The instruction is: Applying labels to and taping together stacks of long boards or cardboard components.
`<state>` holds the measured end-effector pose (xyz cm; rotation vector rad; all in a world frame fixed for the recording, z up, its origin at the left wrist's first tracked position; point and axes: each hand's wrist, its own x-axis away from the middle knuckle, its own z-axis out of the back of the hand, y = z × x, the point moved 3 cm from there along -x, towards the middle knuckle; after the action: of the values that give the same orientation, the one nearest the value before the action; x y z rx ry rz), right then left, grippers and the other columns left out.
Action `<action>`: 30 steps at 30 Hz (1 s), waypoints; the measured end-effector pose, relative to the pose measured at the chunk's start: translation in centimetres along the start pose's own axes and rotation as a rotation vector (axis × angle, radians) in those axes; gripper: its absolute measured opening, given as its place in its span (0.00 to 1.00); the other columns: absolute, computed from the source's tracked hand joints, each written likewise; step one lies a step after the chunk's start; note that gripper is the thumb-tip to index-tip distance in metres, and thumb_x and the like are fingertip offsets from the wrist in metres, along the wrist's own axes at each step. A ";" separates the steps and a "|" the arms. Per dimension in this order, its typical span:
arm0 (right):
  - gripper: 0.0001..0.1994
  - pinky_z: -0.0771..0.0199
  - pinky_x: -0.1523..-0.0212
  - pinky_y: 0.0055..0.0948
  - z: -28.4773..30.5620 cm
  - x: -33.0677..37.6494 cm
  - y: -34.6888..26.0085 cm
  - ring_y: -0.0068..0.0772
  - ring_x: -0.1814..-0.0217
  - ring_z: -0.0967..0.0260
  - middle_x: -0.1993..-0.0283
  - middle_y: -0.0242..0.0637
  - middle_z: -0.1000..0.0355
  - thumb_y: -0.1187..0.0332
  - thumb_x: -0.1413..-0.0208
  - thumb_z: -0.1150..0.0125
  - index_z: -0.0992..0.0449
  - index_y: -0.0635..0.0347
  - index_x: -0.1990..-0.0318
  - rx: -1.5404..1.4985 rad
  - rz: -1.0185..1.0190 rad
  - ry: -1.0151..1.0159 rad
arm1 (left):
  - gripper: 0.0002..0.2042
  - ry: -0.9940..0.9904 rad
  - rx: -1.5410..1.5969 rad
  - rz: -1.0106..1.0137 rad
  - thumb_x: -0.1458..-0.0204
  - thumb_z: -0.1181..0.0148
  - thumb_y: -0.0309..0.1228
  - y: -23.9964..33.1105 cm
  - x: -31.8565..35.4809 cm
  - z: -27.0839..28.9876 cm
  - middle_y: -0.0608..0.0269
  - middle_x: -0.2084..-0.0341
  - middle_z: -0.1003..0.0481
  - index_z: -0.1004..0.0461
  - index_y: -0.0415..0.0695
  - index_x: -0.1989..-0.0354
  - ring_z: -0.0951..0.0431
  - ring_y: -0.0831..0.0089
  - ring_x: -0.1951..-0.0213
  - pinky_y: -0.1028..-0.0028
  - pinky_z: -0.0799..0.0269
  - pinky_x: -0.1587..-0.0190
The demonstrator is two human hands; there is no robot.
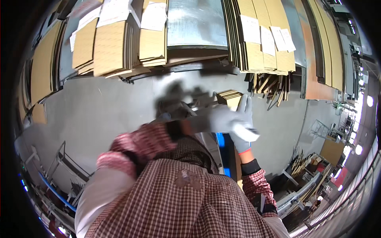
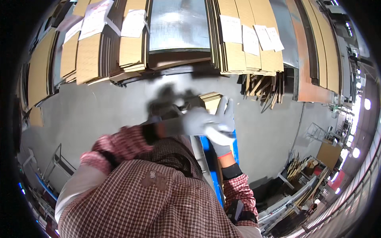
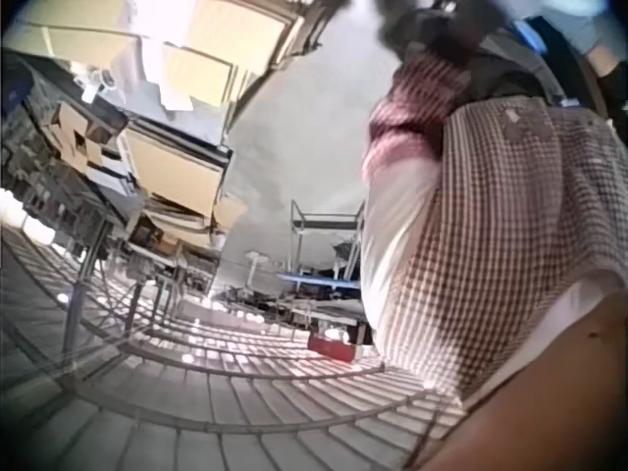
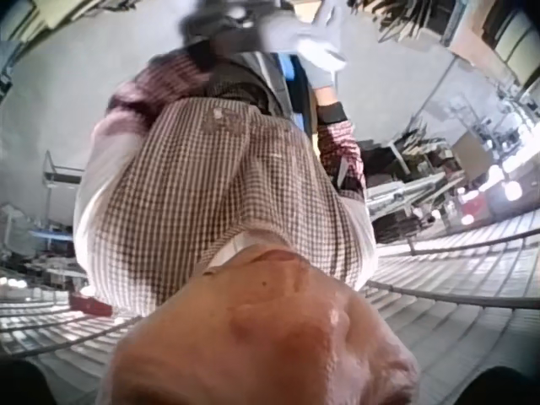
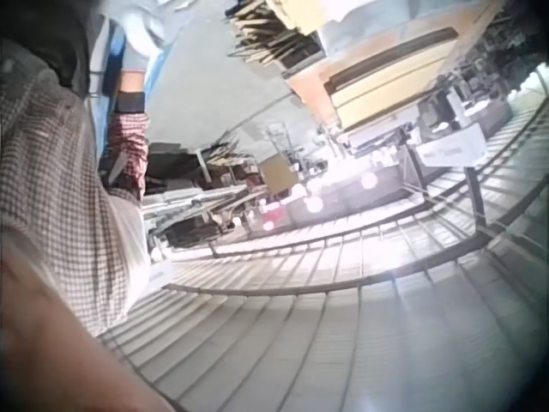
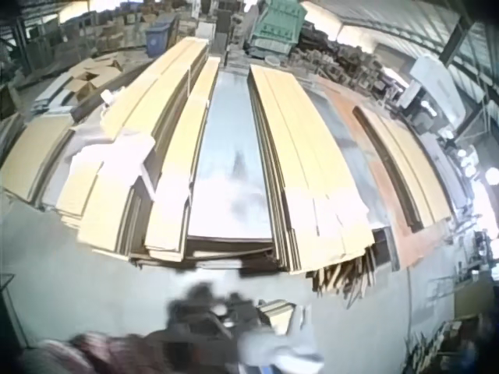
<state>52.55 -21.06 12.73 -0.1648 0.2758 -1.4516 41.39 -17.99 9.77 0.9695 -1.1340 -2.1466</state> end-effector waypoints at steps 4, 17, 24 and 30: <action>0.29 0.38 0.40 0.32 2.3 0.5 3.7 0.35 0.43 0.35 0.47 0.43 0.33 0.68 0.53 0.33 0.35 0.67 0.43 -0.952 -0.483 -0.419 | 0.10 0.001 -0.203 0.413 0.50 0.47 0.34 0.0 -3.7 -2.5 0.53 0.77 0.22 0.25 0.46 0.61 0.22 0.57 0.76 0.59 0.29 0.76; 0.09 0.29 0.69 0.43 1.3 -10.0 9.2 0.47 0.70 0.26 0.72 0.46 0.25 0.63 0.45 0.45 0.27 0.61 0.66 -0.197 0.622 -0.698 | 0.19 0.419 -0.667 0.082 0.55 0.42 0.32 2.1 -2.0 -3.9 0.71 0.67 0.25 0.25 0.48 0.51 0.27 0.69 0.71 0.71 0.32 0.67; 0.10 0.25 0.67 0.46 -9.8 -6.9 26.0 0.48 0.68 0.24 0.68 0.44 0.22 0.61 0.46 0.46 0.21 0.53 0.64 0.323 0.220 -0.527 | 0.14 0.009 -0.761 -0.035 0.55 0.45 0.33 1.6 -5.6 -3.0 0.63 0.77 0.31 0.26 0.44 0.59 0.30 0.65 0.73 0.71 0.34 0.71; 0.07 0.30 0.76 0.29 -1.1 -0.9 23.8 0.26 0.80 0.32 0.76 0.35 0.28 0.70 0.50 0.40 0.24 0.62 0.64 -0.607 -0.288 -0.327 | 0.08 -0.497 -1.369 -0.724 0.44 0.53 0.30 5.9 -2.7 -6.6 0.58 0.79 0.30 0.32 0.37 0.64 0.28 0.66 0.83 0.71 0.33 0.81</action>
<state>74.82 -17.38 5.19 -0.9577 0.4297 -1.5587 48.90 -22.29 13.16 0.1405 0.7772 -2.9393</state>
